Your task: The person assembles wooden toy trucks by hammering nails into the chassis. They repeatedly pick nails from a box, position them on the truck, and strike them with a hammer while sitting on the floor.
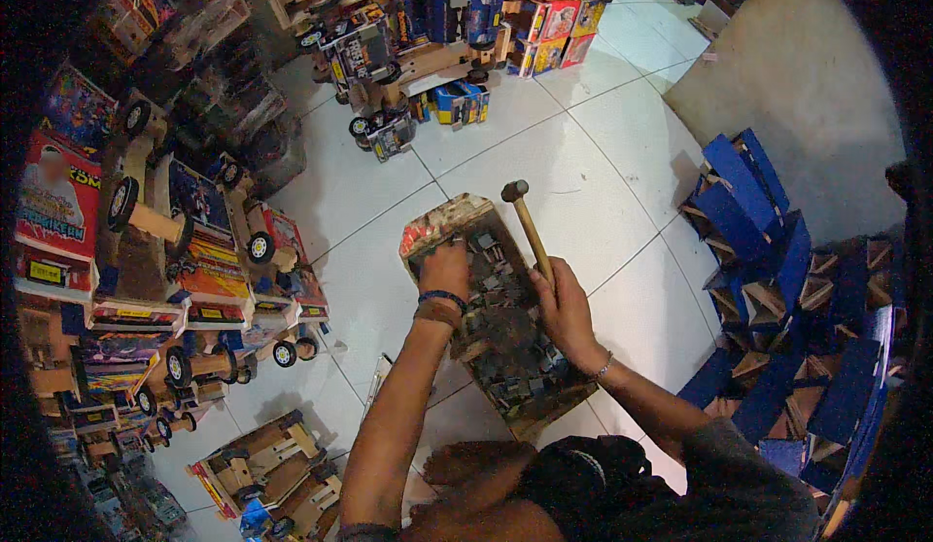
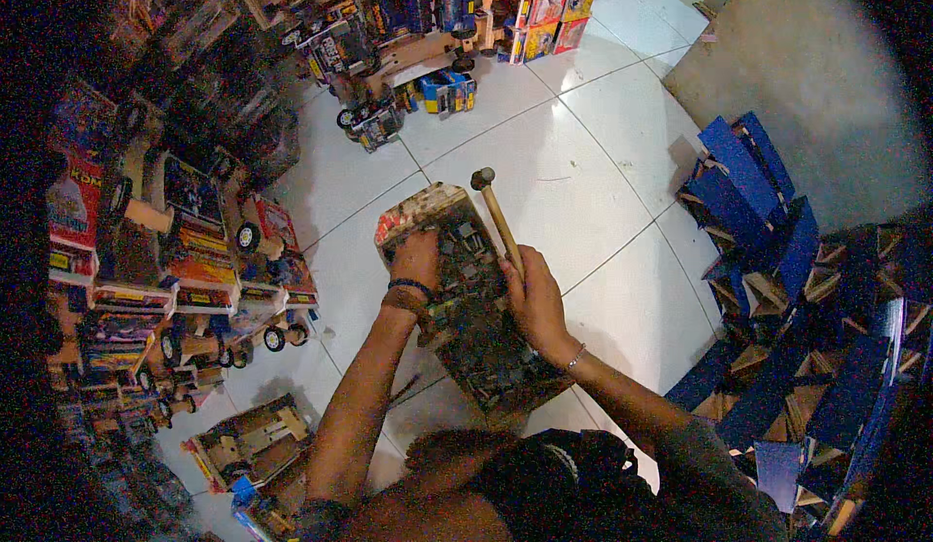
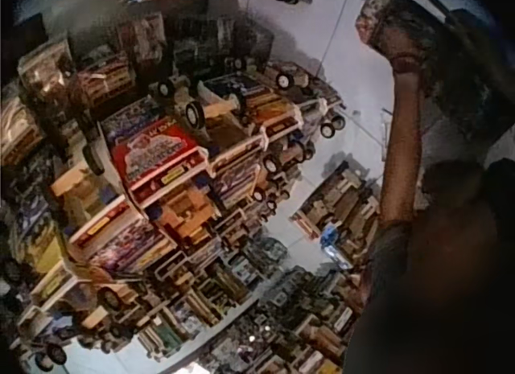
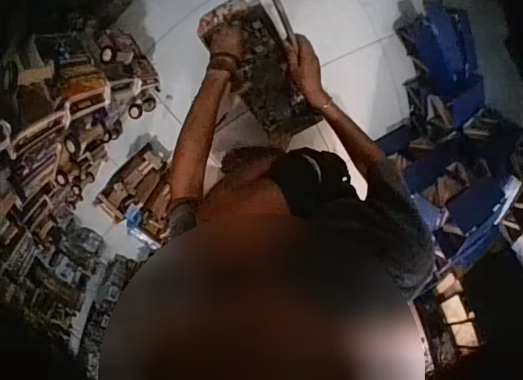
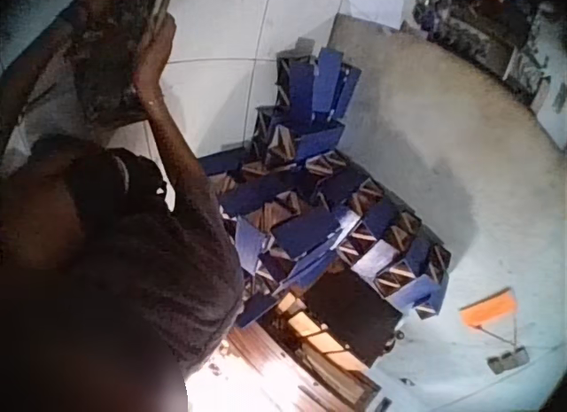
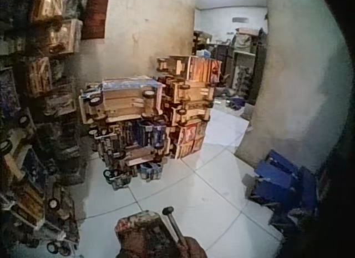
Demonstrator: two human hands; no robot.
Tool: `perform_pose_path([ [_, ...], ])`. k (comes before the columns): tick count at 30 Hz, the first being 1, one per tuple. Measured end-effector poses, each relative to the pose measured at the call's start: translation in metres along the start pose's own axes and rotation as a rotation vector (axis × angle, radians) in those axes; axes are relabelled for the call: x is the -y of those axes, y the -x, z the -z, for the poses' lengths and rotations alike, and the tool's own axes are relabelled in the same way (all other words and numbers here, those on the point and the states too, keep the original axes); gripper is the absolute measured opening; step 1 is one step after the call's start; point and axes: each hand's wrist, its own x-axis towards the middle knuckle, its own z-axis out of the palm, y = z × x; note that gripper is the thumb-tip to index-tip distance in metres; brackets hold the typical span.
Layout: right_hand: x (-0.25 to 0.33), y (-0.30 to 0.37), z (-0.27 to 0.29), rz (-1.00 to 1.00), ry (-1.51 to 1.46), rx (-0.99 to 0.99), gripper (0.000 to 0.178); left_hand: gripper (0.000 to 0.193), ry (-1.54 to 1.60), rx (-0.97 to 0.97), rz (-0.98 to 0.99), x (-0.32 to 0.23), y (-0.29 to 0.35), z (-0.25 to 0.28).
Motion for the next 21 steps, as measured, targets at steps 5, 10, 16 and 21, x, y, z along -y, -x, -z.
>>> perform_pose_path([
  [5, -0.002, 0.001, -0.001, 0.047, -0.047, -0.03, 0.026, 0.018, -0.095, 0.148, -0.018, 0.0, -0.01, 0.002],
  [10, -0.007, 0.0, -0.003, 0.113, -0.075, -0.073, 0.024, 0.019, 0.249, -0.04, -0.062, -0.009, 0.01, 0.041],
  [16, 0.028, -0.01, 0.022, 0.182, -0.006, 0.027, 0.022, 0.024, 1.207, 0.009, 0.404, 0.0, 0.056, 0.104],
  [21, 0.076, -0.009, 0.036, 0.12, -0.205, 0.315, 0.03, 0.024, 1.267, -0.013, 0.447, -0.007, 0.082, 0.125],
])
